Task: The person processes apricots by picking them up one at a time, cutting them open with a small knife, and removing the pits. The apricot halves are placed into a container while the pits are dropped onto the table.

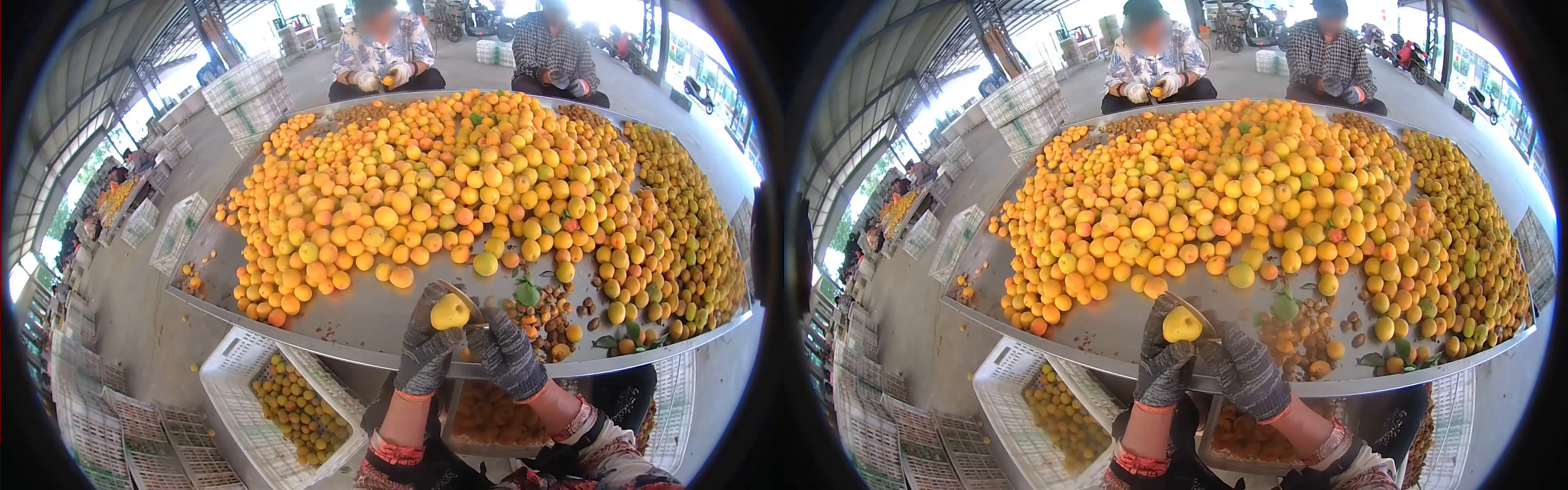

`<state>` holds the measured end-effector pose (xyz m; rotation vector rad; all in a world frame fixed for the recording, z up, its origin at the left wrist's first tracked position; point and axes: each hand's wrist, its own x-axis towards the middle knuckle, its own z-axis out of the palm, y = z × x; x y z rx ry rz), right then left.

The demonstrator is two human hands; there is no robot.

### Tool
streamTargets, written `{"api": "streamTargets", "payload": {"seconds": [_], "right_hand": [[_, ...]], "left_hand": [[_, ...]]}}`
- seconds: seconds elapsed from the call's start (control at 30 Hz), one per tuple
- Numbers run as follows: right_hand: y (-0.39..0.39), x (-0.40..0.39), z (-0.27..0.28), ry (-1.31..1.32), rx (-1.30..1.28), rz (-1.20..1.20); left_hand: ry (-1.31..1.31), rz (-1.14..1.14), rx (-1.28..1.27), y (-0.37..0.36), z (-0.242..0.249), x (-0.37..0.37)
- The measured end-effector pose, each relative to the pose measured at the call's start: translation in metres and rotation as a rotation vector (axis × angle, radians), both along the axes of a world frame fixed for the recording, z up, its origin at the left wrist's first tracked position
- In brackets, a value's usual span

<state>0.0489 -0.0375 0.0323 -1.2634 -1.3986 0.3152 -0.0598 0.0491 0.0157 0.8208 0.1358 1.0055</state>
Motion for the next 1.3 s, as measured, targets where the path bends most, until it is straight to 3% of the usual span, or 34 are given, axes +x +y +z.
{"api": "streamTargets", "payload": {"seconds": [0.27, 0.37, 0.57, 0.67, 0.87, 0.97, 1.1, 1.2, 1.27, 1.3], "right_hand": [[0.000, 0.001, -0.003, -0.006, 0.070, 0.011], [-0.006, 0.003, 0.000, 0.019, -0.061, 0.004], [-0.004, -0.001, 0.009, -0.015, -0.046, 0.009], [-0.003, -0.004, 0.016, -0.010, -0.044, 0.009], [-0.008, -0.005, 0.017, -0.029, -0.256, 0.029], [-0.007, -0.007, 0.016, -0.041, -0.110, 0.025], [-0.015, 0.000, 0.022, -0.066, -0.191, 0.049], [-0.017, 0.006, 0.047, -0.017, -0.432, 0.129], [-0.022, 0.013, 0.048, 0.388, -0.524, 0.270], [-0.024, 0.024, 0.043, 0.387, -0.526, 0.270]], "left_hand": [[0.084, 0.002, -0.001, -0.001, 0.004, 0.000], [0.006, 0.008, -0.081, 0.000, -0.001, 0.000], [-0.026, -0.057, -0.083, -0.003, 0.000, 0.000], [0.104, 0.005, -0.088, -0.006, 0.007, 0.000], [0.049, -0.055, -0.065, -0.006, -0.001, -0.003], [0.115, -0.020, 0.016, -0.005, 0.000, -0.004], [0.198, -0.020, 0.083, -0.007, 0.005, -0.008], [0.289, -0.055, 0.133, -0.002, 0.010, -0.013], [0.345, -0.086, 0.167, -0.003, 0.015, -0.015], [0.357, -0.120, 0.133, -0.006, 0.020, -0.015]]}}
